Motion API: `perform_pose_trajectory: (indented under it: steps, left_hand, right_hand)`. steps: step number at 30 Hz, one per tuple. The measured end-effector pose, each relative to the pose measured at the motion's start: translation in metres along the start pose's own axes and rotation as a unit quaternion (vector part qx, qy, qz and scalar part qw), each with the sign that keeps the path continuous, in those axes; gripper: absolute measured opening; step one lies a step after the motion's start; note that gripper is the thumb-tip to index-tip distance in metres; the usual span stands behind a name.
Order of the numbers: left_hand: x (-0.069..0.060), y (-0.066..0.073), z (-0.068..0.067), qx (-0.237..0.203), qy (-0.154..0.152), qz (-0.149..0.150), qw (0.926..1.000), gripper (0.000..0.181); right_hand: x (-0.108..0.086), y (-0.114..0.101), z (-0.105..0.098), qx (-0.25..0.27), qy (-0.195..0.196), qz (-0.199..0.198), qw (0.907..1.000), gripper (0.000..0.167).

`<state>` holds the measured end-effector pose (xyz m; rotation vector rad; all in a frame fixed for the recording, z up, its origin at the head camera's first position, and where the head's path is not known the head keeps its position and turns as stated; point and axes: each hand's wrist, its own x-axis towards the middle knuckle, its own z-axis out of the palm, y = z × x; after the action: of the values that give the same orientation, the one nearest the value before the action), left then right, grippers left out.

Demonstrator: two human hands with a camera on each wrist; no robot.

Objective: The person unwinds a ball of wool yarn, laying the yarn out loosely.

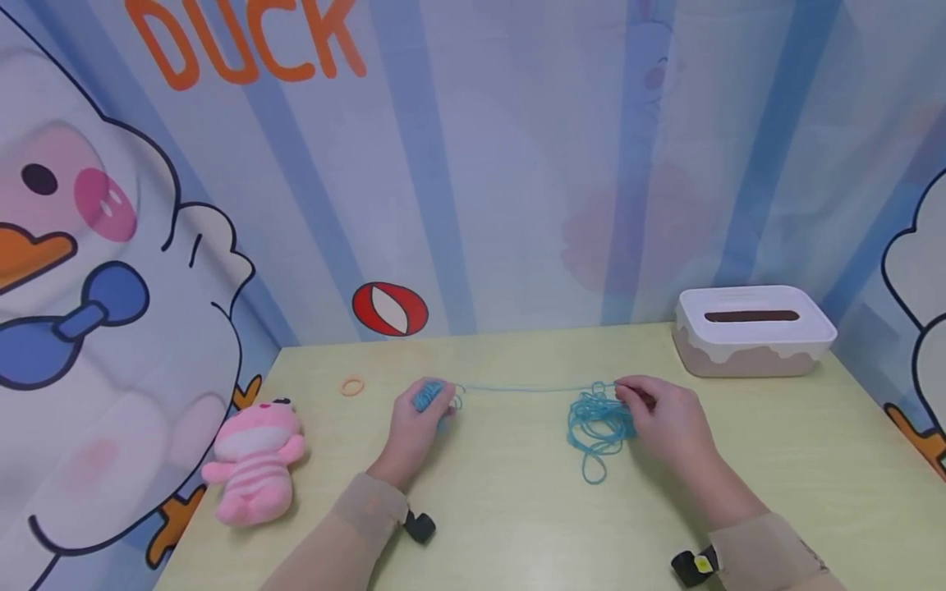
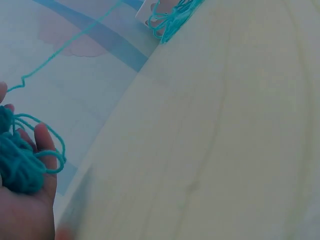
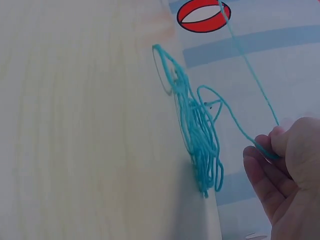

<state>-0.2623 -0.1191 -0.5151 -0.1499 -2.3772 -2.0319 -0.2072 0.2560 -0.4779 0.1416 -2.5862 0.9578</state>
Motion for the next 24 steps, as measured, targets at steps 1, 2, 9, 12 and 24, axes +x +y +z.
perform_pose_trajectory:
  steps: [1, 2, 9, 12, 24]
  left_hand:
    - [0.0, 0.0, 0.0, 0.004, 0.004, 0.005, 1.0, 0.037]
    - [0.0, 0.0, 0.0, 0.008, 0.007, 0.006, 0.9999, 0.036]
    - [0.001, 0.0, 0.002, -0.009, -0.003, -0.003, 0.9999, 0.036]
    - [0.001, 0.001, 0.002, -0.024, -0.013, 0.009, 0.9996, 0.028]
    - [-0.002, 0.001, 0.0, -0.034, -0.049, 0.004, 0.9982, 0.037]
  right_hand:
    - [0.0, 0.003, -0.001, -0.004, 0.001, 0.0, 1.0, 0.018]
    - [-0.001, 0.006, -0.002, -0.011, 0.002, 0.0, 0.9999, 0.018]
    - [-0.002, 0.021, -0.003, -0.045, -0.015, 0.018, 0.9987, 0.019]
    - [-0.002, 0.023, -0.005, -0.052, -0.041, 0.042, 0.9969, 0.023]
    - [-0.001, 0.001, 0.001, -0.042, -0.078, 0.027, 0.9958, 0.041]
